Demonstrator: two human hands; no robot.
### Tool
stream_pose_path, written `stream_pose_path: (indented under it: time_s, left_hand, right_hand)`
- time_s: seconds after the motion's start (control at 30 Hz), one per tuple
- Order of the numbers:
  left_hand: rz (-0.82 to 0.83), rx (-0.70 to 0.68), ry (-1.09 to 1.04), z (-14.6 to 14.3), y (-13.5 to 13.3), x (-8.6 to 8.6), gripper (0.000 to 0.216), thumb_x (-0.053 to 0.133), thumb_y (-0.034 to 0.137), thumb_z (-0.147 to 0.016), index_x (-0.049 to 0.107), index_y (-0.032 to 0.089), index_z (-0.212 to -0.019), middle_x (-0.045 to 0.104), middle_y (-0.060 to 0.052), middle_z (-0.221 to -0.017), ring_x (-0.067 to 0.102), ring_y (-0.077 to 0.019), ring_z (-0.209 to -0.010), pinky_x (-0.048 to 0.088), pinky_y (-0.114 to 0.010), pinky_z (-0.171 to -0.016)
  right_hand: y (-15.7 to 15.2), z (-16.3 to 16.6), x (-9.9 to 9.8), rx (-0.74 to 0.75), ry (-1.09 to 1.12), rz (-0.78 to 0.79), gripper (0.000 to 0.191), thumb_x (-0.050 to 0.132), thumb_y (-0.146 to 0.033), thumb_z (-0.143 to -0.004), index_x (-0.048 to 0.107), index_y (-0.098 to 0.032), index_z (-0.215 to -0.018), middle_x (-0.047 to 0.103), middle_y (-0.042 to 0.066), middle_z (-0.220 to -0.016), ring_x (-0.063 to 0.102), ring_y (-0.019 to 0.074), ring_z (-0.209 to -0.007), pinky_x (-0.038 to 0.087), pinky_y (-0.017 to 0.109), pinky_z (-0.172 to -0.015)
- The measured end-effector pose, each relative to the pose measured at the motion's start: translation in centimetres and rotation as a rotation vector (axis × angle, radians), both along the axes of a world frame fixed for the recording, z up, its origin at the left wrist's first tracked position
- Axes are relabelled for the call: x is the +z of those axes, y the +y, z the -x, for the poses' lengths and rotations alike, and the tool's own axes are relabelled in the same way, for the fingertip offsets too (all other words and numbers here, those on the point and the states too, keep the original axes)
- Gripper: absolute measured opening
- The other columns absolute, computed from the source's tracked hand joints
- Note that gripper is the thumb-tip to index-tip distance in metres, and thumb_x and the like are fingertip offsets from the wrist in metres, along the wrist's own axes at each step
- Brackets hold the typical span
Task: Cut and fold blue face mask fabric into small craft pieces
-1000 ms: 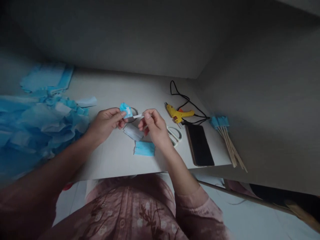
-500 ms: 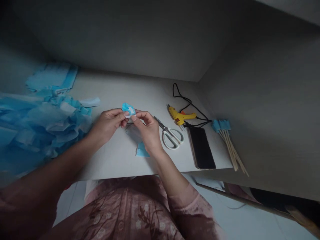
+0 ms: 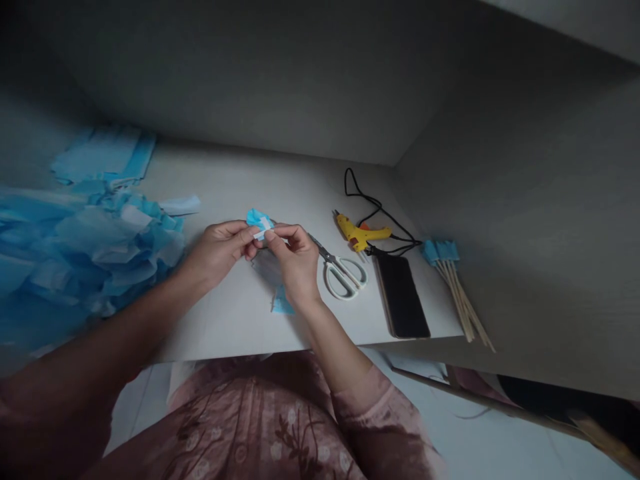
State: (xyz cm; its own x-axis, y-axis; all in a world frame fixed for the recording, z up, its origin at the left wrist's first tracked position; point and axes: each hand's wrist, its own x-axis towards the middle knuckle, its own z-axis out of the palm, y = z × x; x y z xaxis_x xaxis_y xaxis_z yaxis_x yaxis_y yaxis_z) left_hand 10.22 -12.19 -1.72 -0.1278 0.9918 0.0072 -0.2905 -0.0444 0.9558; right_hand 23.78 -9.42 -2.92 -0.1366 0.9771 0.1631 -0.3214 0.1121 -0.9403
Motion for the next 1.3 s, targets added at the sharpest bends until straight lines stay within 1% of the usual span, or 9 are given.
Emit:
stream_pose_path:
  time_s: [0.17, 0.37, 0.63, 0.8, 0.9, 1.0, 1.17, 1.23, 1.3]
  left_hand:
    - [0.025, -0.030, -0.050, 0.0, -0.1, 0.2, 0.028, 0.080, 0.039, -0.072, 0.068, 0.014, -0.069, 0.063, -0.002, -0.068, 0.053, -0.0096, -0.056, 0.040, -0.025, -0.053]
    - [0.016, -0.081, -0.111, 0.1, 0.1, -0.2, 0.036, 0.078, 0.048, -0.077, 0.069, 0.014, -0.075, 0.063, -0.003, -0.070, 0.053, -0.0101, -0.058, 0.039, -0.024, -0.054]
    - [0.016, 0.017, 0.059, 0.0, 0.1, 0.1, 0.028, 0.081, 0.039, -0.072, 0.067, 0.015, -0.068, 0.061, 0.000, -0.067, 0.049, -0.0083, -0.055, 0.038, -0.024, -0.054]
    - [0.017, 0.068, 0.116, 0.5, 0.4, 0.0, 0.026, 0.079, 0.038, -0.072, 0.064, 0.016, -0.066, 0.060, 0.001, -0.064, 0.049, -0.0087, -0.054, 0.038, -0.025, -0.054]
    - [0.029, 0.066, 0.166, 0.5, 0.4, 0.3, 0.031, 0.081, 0.040, -0.070, 0.061, 0.017, -0.063, 0.058, 0.002, -0.060, 0.047, -0.0084, -0.052, 0.037, -0.025, -0.053]
    - [0.028, 0.049, 0.191, 0.3, 0.3, 0.6, 0.034, 0.083, 0.041, -0.068, 0.060, 0.017, -0.060, 0.057, 0.002, -0.057, 0.046, -0.0083, -0.051, 0.036, -0.024, -0.053]
    - [-0.002, 0.057, 0.184, 0.5, 0.3, 0.2, 0.028, 0.078, 0.037, -0.073, 0.062, 0.017, -0.063, 0.058, 0.002, -0.060, 0.048, -0.0084, -0.053, 0.037, -0.024, -0.053]
    - [-0.015, 0.077, 0.178, 0.7, 0.4, 0.1, 0.024, 0.077, 0.035, -0.074, 0.063, 0.017, -0.065, 0.060, 0.001, -0.061, 0.049, -0.0084, -0.053, 0.037, -0.024, -0.054]
    - [-0.011, 0.079, 0.181, 0.8, 0.3, 0.2, 0.024, 0.077, 0.035, -0.073, 0.064, 0.016, -0.065, 0.060, 0.001, -0.061, 0.049, -0.0083, -0.053, 0.037, -0.024, -0.053]
  right_hand:
    - [0.0, 0.2, -0.2, -0.014, 0.038, -0.008, 0.010, 0.080, -0.025, -0.075, 0.070, -0.023, -0.075, 0.071, 0.000, -0.085, 0.065, 0.0149, -0.083, 0.052, 0.034, -0.085]
    - [0.2, 0.3, -0.5, -0.050, 0.024, 0.001, 0.011, 0.080, -0.025, -0.074, 0.069, -0.023, -0.074, 0.071, 0.000, -0.087, 0.065, 0.0153, -0.085, 0.052, 0.034, -0.086]
    - [0.0, 0.4, -0.6, -0.019, 0.058, 0.024, 0.014, 0.081, -0.027, -0.074, 0.068, -0.023, -0.073, 0.070, 0.000, -0.084, 0.064, 0.0144, -0.083, 0.052, 0.034, -0.088]
    - [-0.2, 0.2, -0.6, 0.032, 0.041, 0.130, 0.019, 0.084, -0.036, -0.072, 0.071, -0.023, -0.077, 0.071, -0.001, -0.082, 0.065, 0.0153, -0.081, 0.056, 0.036, -0.088]
    - [-0.2, 0.0, -0.9, -0.003, 0.024, 0.155, 0.024, 0.080, -0.044, -0.076, 0.072, -0.022, -0.077, 0.069, 0.000, -0.080, 0.063, 0.0149, -0.080, 0.058, 0.034, -0.083]
    - [-0.4, -0.1, -1.1, -0.039, 0.004, 0.119, 0.029, 0.073, -0.049, -0.084, 0.069, -0.021, -0.078, 0.066, 0.000, -0.079, 0.062, 0.0143, -0.078, 0.057, 0.030, -0.075]
    - [-0.4, -0.2, -1.0, -0.083, 0.064, 0.144, 0.029, 0.072, -0.048, -0.085, 0.059, -0.023, -0.087, 0.069, 0.000, -0.084, 0.066, 0.0150, -0.076, 0.056, 0.030, -0.069]
    - [-0.3, -0.4, -0.9, -0.066, 0.087, 0.168, 0.031, 0.071, -0.050, -0.085, 0.059, -0.024, -0.096, 0.072, 0.002, -0.086, 0.067, 0.0156, -0.077, 0.056, 0.031, -0.070]
    - [-0.2, -0.5, -0.7, 0.008, 0.062, 0.146, 0.035, 0.068, -0.054, -0.087, 0.064, -0.023, -0.103, 0.072, 0.003, -0.090, 0.068, 0.0164, -0.081, 0.056, 0.032, -0.074]
